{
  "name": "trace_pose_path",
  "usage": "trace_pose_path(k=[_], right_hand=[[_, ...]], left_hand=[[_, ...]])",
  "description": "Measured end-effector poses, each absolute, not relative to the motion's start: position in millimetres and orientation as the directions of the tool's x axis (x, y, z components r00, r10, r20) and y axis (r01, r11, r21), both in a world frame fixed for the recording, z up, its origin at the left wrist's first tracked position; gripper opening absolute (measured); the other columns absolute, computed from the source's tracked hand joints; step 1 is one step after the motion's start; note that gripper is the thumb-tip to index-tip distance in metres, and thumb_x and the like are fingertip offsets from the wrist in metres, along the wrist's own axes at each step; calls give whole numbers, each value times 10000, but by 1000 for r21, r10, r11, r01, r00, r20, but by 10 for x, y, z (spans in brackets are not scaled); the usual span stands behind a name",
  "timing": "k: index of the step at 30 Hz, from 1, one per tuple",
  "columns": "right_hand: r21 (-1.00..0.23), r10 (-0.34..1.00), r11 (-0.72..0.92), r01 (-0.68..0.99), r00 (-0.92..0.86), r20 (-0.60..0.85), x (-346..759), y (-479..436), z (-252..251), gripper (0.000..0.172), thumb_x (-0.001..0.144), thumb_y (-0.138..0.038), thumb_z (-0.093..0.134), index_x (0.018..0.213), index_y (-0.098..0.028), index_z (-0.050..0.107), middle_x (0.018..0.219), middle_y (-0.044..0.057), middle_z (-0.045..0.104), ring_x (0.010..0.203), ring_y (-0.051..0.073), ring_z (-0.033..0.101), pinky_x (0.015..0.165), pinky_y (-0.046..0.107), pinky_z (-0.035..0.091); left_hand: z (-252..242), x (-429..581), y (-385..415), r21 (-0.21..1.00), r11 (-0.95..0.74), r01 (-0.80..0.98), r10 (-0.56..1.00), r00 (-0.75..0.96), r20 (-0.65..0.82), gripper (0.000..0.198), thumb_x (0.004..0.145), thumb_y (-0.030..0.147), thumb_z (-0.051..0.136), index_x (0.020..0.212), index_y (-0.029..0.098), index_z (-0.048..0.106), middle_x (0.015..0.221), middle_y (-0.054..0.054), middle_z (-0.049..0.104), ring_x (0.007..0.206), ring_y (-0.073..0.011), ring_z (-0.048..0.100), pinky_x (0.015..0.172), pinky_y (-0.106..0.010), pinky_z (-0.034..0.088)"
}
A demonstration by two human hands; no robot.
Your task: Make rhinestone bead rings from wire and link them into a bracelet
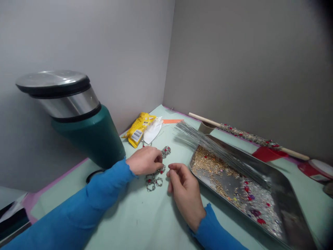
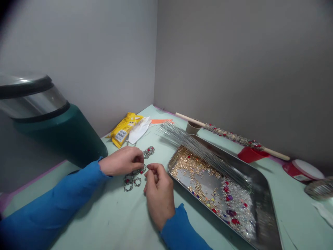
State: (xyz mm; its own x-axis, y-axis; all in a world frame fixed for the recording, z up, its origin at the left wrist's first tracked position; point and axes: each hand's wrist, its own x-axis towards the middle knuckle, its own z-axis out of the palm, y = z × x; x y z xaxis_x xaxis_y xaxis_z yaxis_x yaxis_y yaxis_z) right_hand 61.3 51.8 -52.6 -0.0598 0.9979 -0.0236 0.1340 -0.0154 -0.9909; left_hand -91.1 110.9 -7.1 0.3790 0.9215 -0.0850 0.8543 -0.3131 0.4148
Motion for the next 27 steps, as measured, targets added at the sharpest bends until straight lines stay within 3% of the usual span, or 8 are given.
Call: trace_pose_path(k=[2,4,8,11,14,19,23,27], right_hand=[[-991,998,-18,132,-60,-26,610,519,-516,131,867,-291,454,923,-192,519,594,-48,516,467,90,466,468,215,381],[-993,997,-46,105,-49,-51,601,525,-501,137,856,-302,475,928,-191,513,584,-54,506,460,88,462,454,209,377],[-995,995,-93,26,-34,-93,586,542,-481,215,798,-349,568,932,-193,505,694,-31,542,456,79,462,413,201,368],[-998,997,-43,40,-67,-45,596,543,-482,166,831,-343,529,867,-182,522,620,-36,534,445,80,446,420,201,360],[-996,997,-15,88,-71,-21,617,538,-487,168,870,-334,472,829,-180,526,490,-66,465,422,84,416,422,199,334],[-992,996,-3,128,-89,-14,634,547,-484,169,873,-321,472,784,-182,508,491,-71,457,425,82,429,436,202,341],[-995,995,1,97,-102,-9,627,551,-493,172,874,-332,473,793,-184,509,526,-65,482,421,73,428,422,194,335],[-996,997,4,86,-78,-3,619,530,-501,193,882,-345,458,780,-187,501,484,-75,451,409,73,397,419,194,318]], left_hand=[[-80,-901,1107,471,-287,834,927,366,-84,97,684,246,561,675,187,638,637,-10,641,612,-144,571,548,-236,372],[-78,-891,1111,617,-205,760,935,337,-106,101,699,251,552,697,173,616,634,-9,634,571,-128,562,534,-231,395],[-65,-854,1101,884,94,458,905,330,-267,163,748,309,549,795,153,546,530,5,575,417,-105,509,434,-230,418],[-65,-813,1065,911,183,369,870,371,-325,181,749,324,575,773,154,518,472,11,547,397,-112,513,396,-221,414],[-49,-797,1032,887,171,428,863,370,-345,211,752,357,572,768,151,529,483,5,556,405,-108,514,387,-210,402],[6,-795,1010,917,37,397,879,423,-218,195,737,295,579,887,170,584,798,-28,636,539,-84,553,447,-187,430],[-17,-768,1018,959,141,246,889,394,-232,138,753,268,570,814,145,583,611,1,597,524,-102,566,503,-227,476],[-38,-764,1030,957,196,215,874,403,-270,158,763,274,577,824,128,575,616,-13,620,565,-122,610,534,-236,491]])
